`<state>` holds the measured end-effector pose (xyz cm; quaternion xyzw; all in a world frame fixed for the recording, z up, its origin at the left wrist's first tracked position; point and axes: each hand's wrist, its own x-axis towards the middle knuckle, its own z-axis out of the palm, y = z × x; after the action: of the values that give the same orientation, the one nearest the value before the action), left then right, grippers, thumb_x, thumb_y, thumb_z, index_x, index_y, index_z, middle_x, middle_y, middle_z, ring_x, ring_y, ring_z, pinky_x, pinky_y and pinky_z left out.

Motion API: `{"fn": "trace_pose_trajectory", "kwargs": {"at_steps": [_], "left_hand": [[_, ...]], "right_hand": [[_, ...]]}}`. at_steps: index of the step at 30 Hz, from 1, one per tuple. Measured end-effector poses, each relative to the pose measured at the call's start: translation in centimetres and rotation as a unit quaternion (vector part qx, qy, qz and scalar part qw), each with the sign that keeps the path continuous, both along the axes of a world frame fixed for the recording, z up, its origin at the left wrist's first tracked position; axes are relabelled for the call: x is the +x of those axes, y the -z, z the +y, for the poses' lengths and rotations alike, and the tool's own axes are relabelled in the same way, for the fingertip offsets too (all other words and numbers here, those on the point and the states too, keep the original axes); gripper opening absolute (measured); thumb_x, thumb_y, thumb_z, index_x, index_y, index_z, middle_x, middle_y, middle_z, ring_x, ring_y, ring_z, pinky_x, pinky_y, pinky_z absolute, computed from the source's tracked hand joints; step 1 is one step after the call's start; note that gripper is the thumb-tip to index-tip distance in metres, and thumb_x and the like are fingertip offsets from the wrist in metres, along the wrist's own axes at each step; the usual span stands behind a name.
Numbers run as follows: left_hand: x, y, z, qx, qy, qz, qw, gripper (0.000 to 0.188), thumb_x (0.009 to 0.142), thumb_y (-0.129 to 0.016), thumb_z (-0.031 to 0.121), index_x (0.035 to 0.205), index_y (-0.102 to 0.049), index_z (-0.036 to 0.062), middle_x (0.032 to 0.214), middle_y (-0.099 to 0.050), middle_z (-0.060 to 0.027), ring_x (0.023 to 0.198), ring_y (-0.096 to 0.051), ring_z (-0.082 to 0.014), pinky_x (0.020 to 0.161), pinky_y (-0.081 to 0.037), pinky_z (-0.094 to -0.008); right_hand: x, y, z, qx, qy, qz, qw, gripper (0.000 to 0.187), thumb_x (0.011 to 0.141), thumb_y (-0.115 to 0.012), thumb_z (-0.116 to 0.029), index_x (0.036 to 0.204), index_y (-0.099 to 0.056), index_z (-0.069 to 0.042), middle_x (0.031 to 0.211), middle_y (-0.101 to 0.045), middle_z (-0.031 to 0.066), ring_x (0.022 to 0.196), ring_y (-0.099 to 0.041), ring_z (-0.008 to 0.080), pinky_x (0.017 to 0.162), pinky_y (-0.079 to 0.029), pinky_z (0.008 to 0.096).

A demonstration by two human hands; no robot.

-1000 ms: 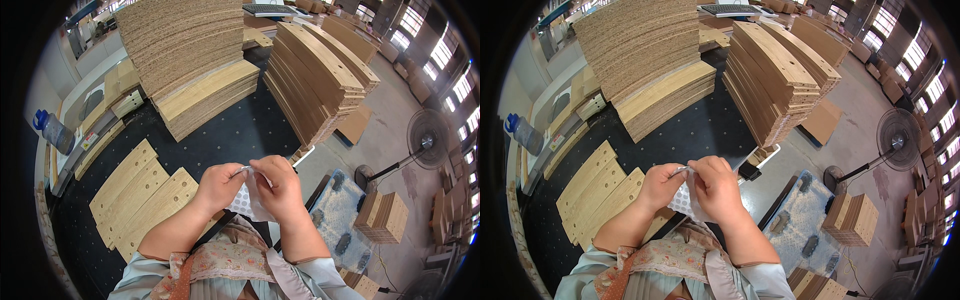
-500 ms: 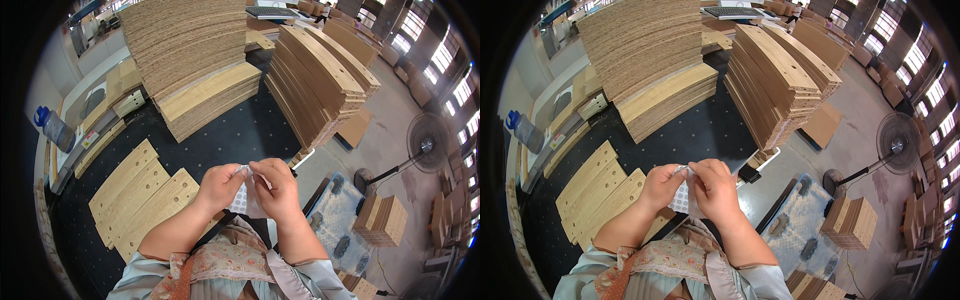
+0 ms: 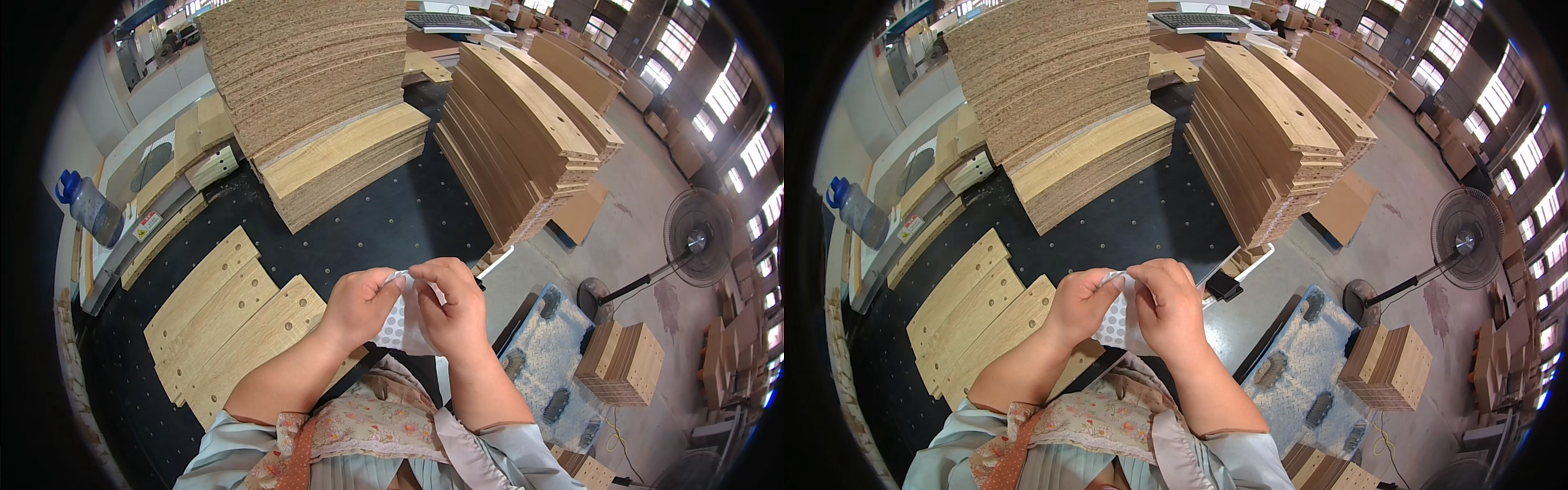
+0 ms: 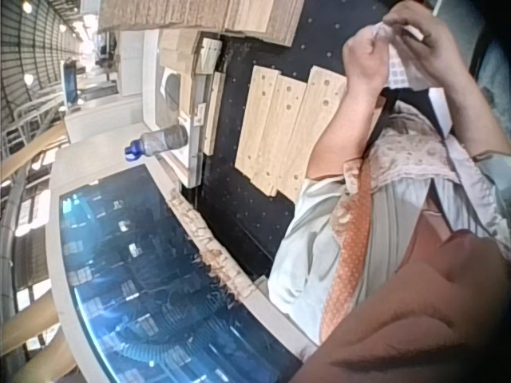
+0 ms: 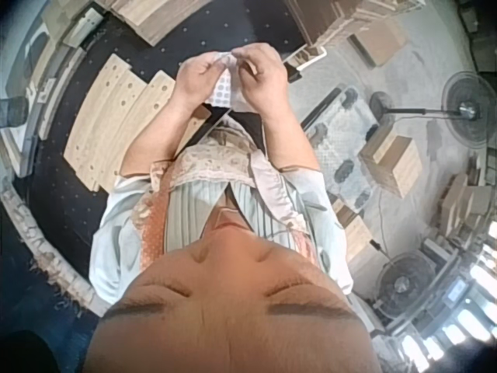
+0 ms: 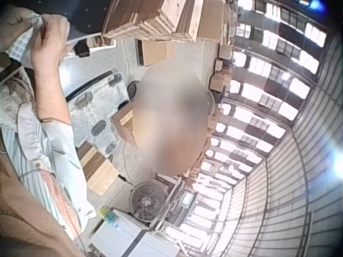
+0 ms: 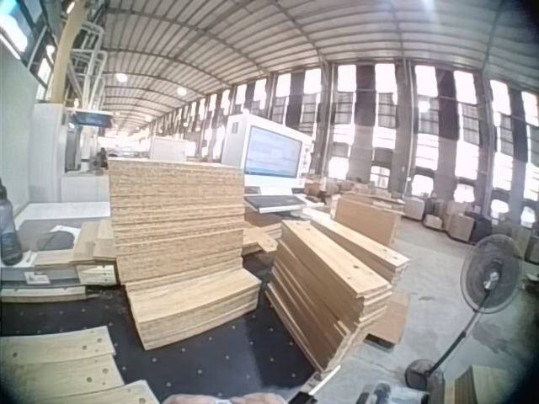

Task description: The person peels circular stickers from a sheet by hand and applies them to cover holes on the edges of stacked wood panels.

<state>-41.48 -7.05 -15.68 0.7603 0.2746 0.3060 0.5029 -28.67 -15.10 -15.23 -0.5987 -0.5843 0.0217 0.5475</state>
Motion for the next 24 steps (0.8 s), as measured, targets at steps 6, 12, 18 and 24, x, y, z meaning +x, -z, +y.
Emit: {"fn": "trace_pose_trajectory", "kwargs": {"at_steps": [6,12,18,24], "left_hand": [[0.1,-0.1,0.0,0.006,-0.003,0.012,1.000,0.021,0.089,-0.052,0.018,0.086,-0.063,-0.0001,0.067,-0.060,-0.0167,0.060,-0.061,-0.0260,0.054,-0.045,-0.0323],[0.1,-0.1,0.0,0.009,-0.007,0.015,1.000,0.021,0.089,-0.052,0.017,0.087,-0.063,-0.0007,0.069,-0.061,-0.0168,0.061,-0.062,-0.0253,0.055,-0.046,-0.0316],[0.3,0.2,0.0,-0.004,-0.003,0.006,1.000,0.020,0.089,-0.052,0.017,0.090,-0.063,-0.0008,0.070,-0.062,-0.0170,0.062,-0.062,-0.0237,0.057,-0.046,-0.0312],[0.3,-0.1,-0.1,0.012,-0.012,0.023,1.000,0.020,0.089,-0.053,0.017,0.089,-0.063,0.0000,0.071,-0.062,-0.0162,0.064,-0.062,-0.0260,0.058,-0.046,-0.0319]], "right_hand": [[-0.2,0.4,0.2,0.002,0.009,0.019,1.000,0.028,0.065,-0.058,0.012,0.088,-0.062,-0.003,0.084,-0.059,0.0108,0.080,-0.057,0.0274,0.070,-0.046,0.0341],[-0.1,0.7,0.4,0.009,0.017,0.012,1.000,0.026,0.067,-0.057,0.014,0.086,-0.061,-0.002,0.084,-0.057,0.0092,0.077,-0.059,0.0209,0.067,-0.048,0.0277],[-0.4,1.0,0.4,0.010,0.025,0.050,0.998,0.021,0.067,-0.064,0.007,0.084,-0.060,-0.004,0.081,-0.058,0.0100,0.077,-0.057,0.0268,0.067,-0.045,0.0340],[-0.3,1.2,0.4,0.009,0.026,0.073,0.997,0.020,0.069,-0.065,0.006,0.085,-0.060,-0.003,0.081,-0.058,0.0101,0.076,-0.057,0.0263,0.066,-0.045,0.0332]]}}
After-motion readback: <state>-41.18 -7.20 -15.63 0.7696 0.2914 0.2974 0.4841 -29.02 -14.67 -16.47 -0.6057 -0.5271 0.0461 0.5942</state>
